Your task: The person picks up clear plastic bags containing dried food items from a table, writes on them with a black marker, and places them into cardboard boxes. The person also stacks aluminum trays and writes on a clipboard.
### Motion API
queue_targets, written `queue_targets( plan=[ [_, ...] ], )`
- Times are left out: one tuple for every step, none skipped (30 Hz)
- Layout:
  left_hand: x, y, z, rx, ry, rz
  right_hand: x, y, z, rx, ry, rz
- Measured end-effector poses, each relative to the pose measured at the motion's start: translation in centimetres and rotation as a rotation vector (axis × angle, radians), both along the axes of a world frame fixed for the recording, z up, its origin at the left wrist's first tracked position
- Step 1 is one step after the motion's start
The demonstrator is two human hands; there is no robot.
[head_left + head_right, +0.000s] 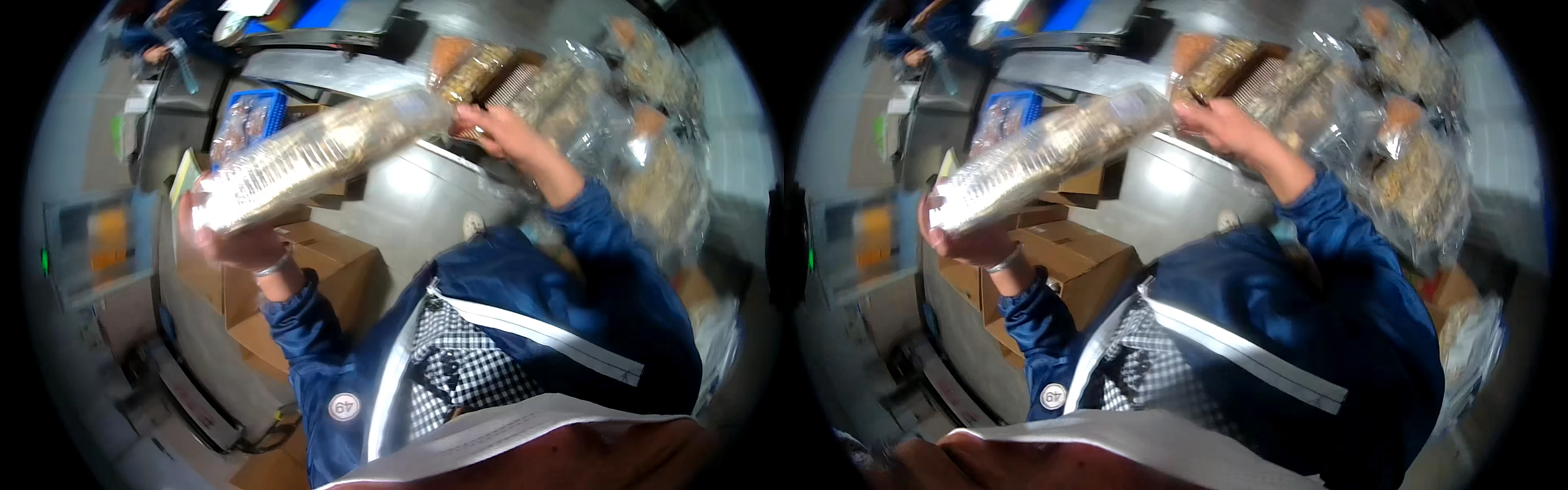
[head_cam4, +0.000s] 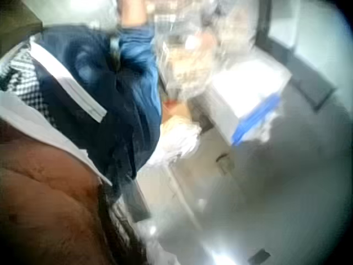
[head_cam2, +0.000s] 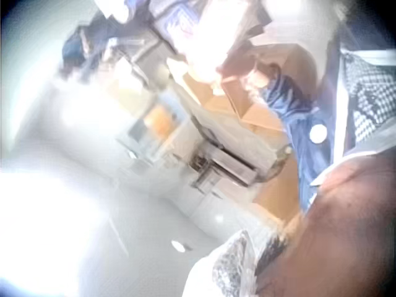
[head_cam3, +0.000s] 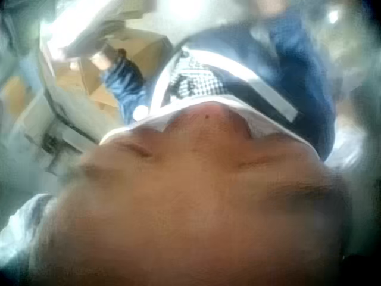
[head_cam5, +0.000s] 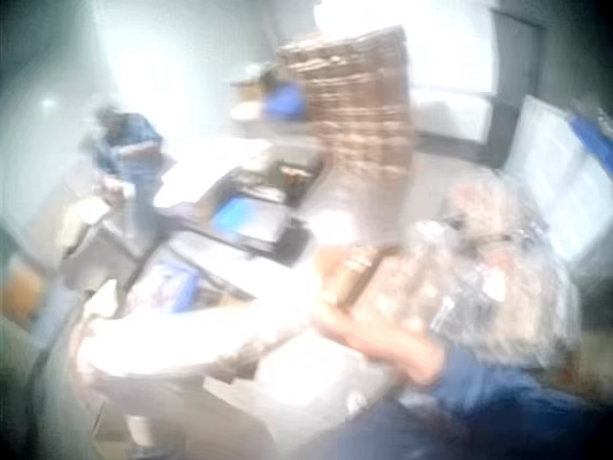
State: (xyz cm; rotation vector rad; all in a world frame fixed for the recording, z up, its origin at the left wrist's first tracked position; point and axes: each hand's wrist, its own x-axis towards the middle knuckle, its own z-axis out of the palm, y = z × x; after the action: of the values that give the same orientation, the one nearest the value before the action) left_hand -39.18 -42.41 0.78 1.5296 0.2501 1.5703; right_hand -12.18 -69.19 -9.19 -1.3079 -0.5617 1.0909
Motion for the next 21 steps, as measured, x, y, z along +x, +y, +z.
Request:
queue_targets(
  plan=[
    [3.1, -1.3, 0.8, 0.033, 0.010, -0.065, 1.9, -1.1, 0.6, -0.137, -0.091, -0.130],
    [6.1, -2.6, 1.6, 0.076, 0.010, -0.120, 3.4, -2.9, 1.3, -0.076, -0.145, -0.240],
    [9.3, -4.1, 2.1, 0.145, -0.006, -0.183, 5.5, -4.2, 2.3, -0.085, -0.137, -0.307],
    [12.6, -5.6, 2.3, 0.207, -0.045, -0.235, 6.8, -5.8, 3.1, -0.069, -0.170, -0.407],
    [15.0, -7.0, 2.6, 0.369, 0.021, -0.097, 7.8, -7.0, 3.7, 0.000, -0.057, -0.475],
    [17.3, -8.3, 2.8, 0.454, 0.019, -0.093, 8.2, -8.2, 4.1, 0.026, 0.051, -0.584],
    [19.5, -9.1, 2.9, 0.488, -0.002, -0.213, 8.8, -9.2, 4.1, 0.003, 0.039, -0.669],
    [21.0, -9.7, 2.9, 0.507, -0.016, -0.342, 9.0, -9.9, 3.8, -0.026, 0.034, -0.747],
    [21.9, -9.9, 3.1, 0.561, 0.015, -0.371, 9.1, -10.7, 3.2, -0.150, 0.094, -0.689],
    [22.8, -10.1, 3.1, 0.594, 0.009, -0.454, 9.3, -11.6, 2.5, -0.268, 0.151, -0.624],
    [23.4, -10.1, 3.0, 0.605, 0.027, -0.483, 9.9, -9.8, 0.9, -0.155, 0.146, -0.628],
    [23.9, -9.9, 2.9, 0.614, 0.047, -0.515, 10.5, -8.2, -0.8, -0.098, 0.154, -0.676],
    [24.2, -9.5, 2.9, 0.641, 0.095, -0.525, 10.3, -7.4, -2.6, -0.072, 0.124, -0.690],
    [25.0, -8.8, 2.8, 0.663, 0.092, -0.569, 10.3, -6.1, -4.5, -0.197, 0.105, -0.709],
    [26.1, -7.8, 2.8, 0.751, 0.087, -0.604, 9.8, -4.3, -6.5, -0.166, 0.174, -0.743],
    [27.6, -6.6, 2.7, 0.758, 0.116, -0.686, 9.5, -2.8, -8.3, -0.168, 0.247, -0.791],
    [28.8, -5.5, 2.3, 0.797, 0.124, -0.756, 9.6, -1.9, -9.8, -0.356, 0.190, -0.674],
    [30.2, -4.3, 1.8, 0.815, 0.147, -0.780, 9.7, -1.1, -11.1, -0.540, 0.130, -0.547],
    [31.7, -3.5, 0.6, 0.767, 0.133, -0.817, 9.0, -0.5, -12.4, -0.492, 0.155, -0.639],
    [33.2, -3.0, -0.7, 0.708, 0.120, -0.853, 8.7, -0.5, -13.4, -0.442, 0.197, -0.696],
    [34.3, -2.2, -1.8, 0.692, 0.088, -0.888, 8.4, -0.4, -14.2, -0.442, 0.091, -0.696]
  ],
)
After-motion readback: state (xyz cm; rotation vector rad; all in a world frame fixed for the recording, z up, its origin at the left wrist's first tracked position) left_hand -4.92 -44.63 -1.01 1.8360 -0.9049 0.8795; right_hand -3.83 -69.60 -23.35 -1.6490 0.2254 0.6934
